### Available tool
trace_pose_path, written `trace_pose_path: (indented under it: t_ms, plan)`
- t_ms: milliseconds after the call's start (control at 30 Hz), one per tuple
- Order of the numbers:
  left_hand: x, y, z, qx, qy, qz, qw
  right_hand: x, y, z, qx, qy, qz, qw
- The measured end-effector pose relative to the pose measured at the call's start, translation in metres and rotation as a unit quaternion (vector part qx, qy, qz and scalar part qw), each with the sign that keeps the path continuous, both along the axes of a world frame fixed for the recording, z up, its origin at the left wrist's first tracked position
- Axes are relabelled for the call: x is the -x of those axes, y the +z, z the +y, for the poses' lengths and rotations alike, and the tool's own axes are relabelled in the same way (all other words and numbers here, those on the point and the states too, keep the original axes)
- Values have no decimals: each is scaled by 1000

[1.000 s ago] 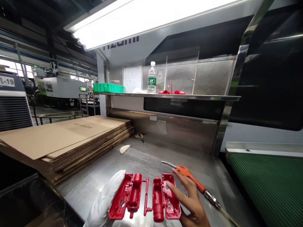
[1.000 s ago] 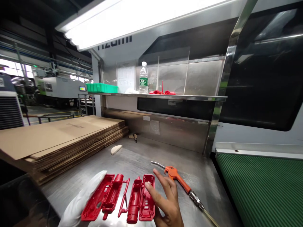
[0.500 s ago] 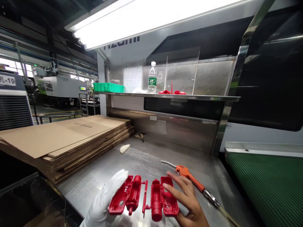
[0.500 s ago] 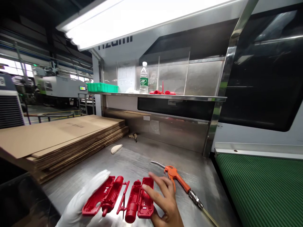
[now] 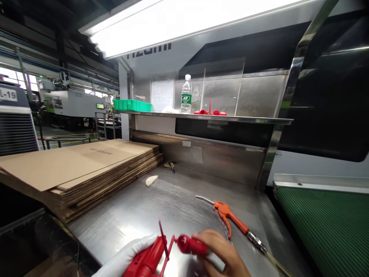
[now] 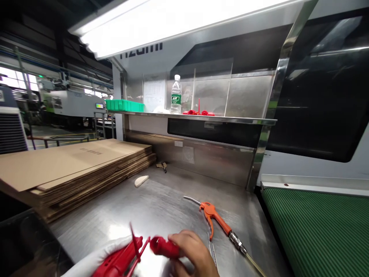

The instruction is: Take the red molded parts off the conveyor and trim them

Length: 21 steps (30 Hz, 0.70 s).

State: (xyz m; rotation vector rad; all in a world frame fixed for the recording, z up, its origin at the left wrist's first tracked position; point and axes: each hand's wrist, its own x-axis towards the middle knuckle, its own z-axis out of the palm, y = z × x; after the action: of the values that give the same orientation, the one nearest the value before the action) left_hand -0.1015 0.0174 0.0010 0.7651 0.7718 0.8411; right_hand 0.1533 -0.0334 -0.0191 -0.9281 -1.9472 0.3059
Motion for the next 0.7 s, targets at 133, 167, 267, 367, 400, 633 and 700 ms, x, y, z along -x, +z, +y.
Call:
trace_pose_path:
  t_ms: [133, 167, 267, 367, 400, 633, 700]
  plan:
    - [-4, 6, 4, 60, 44, -9, 997, -11, 6, -1, -197, -38, -145, 969]
    - [-5, 7, 5, 70, 53, -13, 996, -12, 5, -2, -142, -58, -110, 982]
    - [-5, 6, 6, 93, 82, -22, 992, -10, -8, -1, 193, -83, 134, 968]
    - [0, 0, 7, 96, 112, -22, 989, -12, -28, 5, 384, -83, 296, 871]
    - [2, -4, 7, 88, 119, -20, 989, -14, -33, 7, 391, -103, 278, 871]
    - [-14, -23, 6, -12, 125, -51, 991, -17, -35, 6, 218, -189, 31, 957]
    - [-25, -23, 2, -34, 101, -45, 993, -3, -34, 4, 329, -80, 114, 934]
